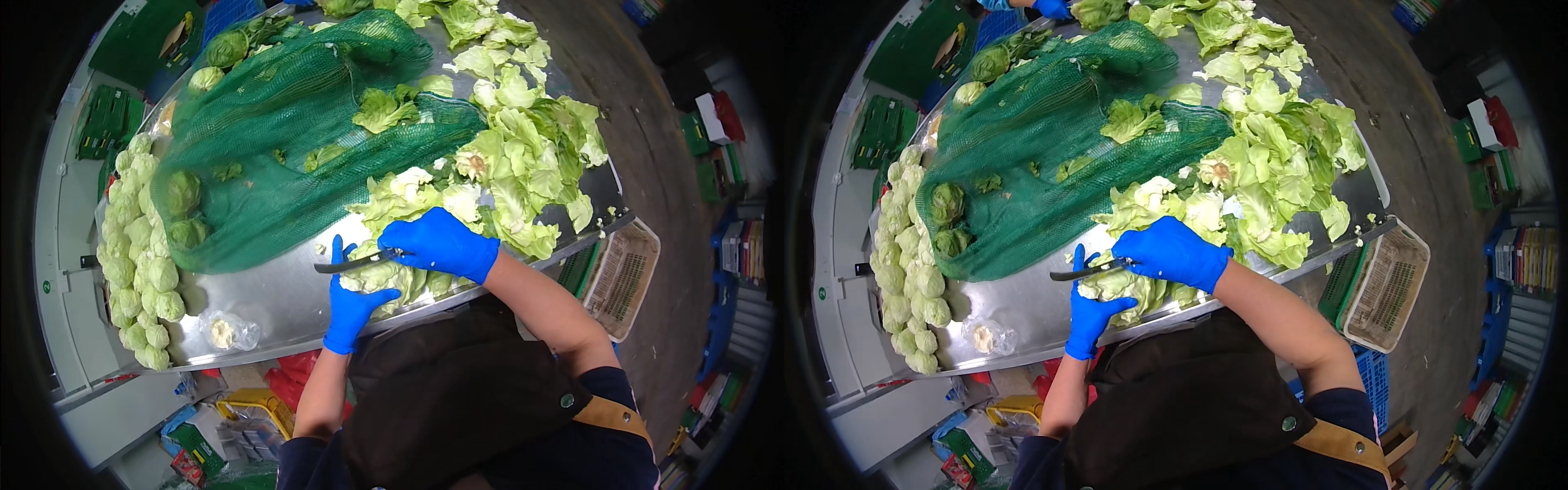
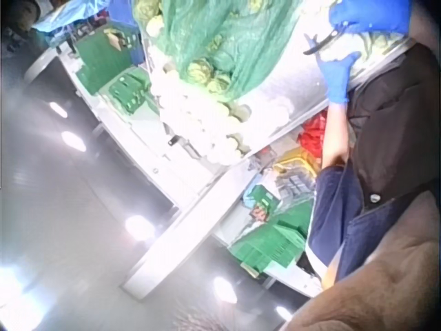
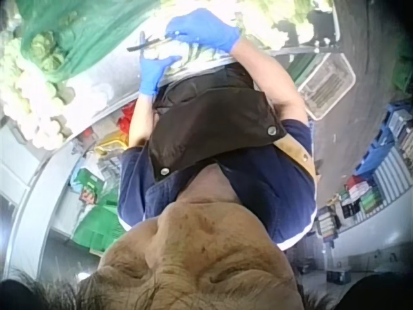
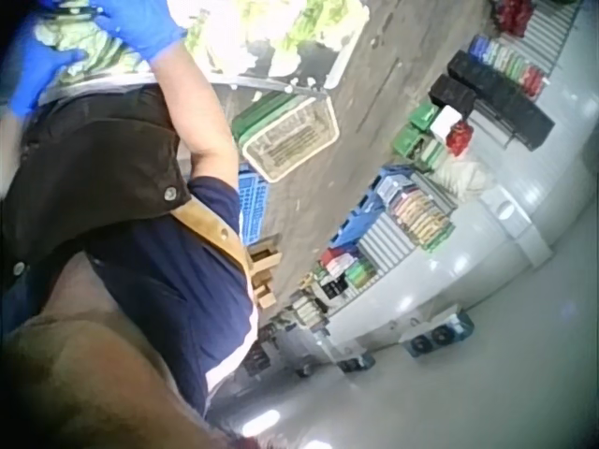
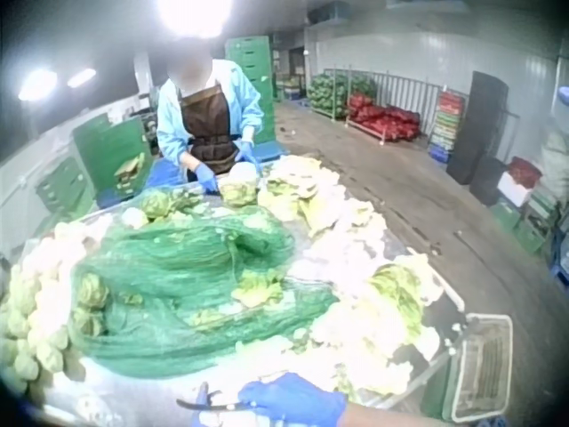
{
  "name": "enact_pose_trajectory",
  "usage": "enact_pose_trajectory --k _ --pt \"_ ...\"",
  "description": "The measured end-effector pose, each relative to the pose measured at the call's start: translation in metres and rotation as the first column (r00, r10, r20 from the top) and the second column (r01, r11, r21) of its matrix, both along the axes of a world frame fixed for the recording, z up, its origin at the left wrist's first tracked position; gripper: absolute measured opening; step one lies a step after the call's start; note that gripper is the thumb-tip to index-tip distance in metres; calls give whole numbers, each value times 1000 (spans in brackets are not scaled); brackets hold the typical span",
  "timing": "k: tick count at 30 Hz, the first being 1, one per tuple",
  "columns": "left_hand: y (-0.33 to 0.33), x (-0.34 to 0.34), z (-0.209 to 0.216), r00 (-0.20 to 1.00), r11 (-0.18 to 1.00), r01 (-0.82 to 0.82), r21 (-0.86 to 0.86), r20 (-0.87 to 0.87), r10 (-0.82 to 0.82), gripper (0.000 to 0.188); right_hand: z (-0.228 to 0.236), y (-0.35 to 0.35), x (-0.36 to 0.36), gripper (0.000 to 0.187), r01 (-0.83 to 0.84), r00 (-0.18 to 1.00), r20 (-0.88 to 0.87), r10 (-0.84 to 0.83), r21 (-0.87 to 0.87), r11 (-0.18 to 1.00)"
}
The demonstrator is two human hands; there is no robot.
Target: The person trims cabbages using a knife, removing outer leaves and placing the trimmed heads in a pile on a metal table.
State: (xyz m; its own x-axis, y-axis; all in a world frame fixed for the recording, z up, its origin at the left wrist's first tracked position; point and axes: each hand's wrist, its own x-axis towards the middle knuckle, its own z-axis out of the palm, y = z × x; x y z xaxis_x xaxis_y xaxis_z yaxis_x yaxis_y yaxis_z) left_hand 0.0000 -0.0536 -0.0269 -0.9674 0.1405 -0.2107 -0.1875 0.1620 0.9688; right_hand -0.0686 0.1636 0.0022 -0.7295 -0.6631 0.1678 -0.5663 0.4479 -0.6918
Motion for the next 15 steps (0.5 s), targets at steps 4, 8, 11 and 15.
enact_pose_trajectory --k 4,8,11,15 --pt "13 -5 14 996 994 -31 103 91 21 126 3 5 10 35 -11 988 -152 -2 -83 996" --pt "13 -8 8 998 999 42 26 36 -43 128 5 16 -3 31 -66 995 -75 61 -62 996" --pt "20 -9 21 993 993 115 8 10 -115 128 -9 27 -9 26 49 994 -92 -58 -93 994" --pt "16 -12 27 982 983 184 -18 -28 -185 131 -21 42 -12 20 349 922 204 -329 -74 934"
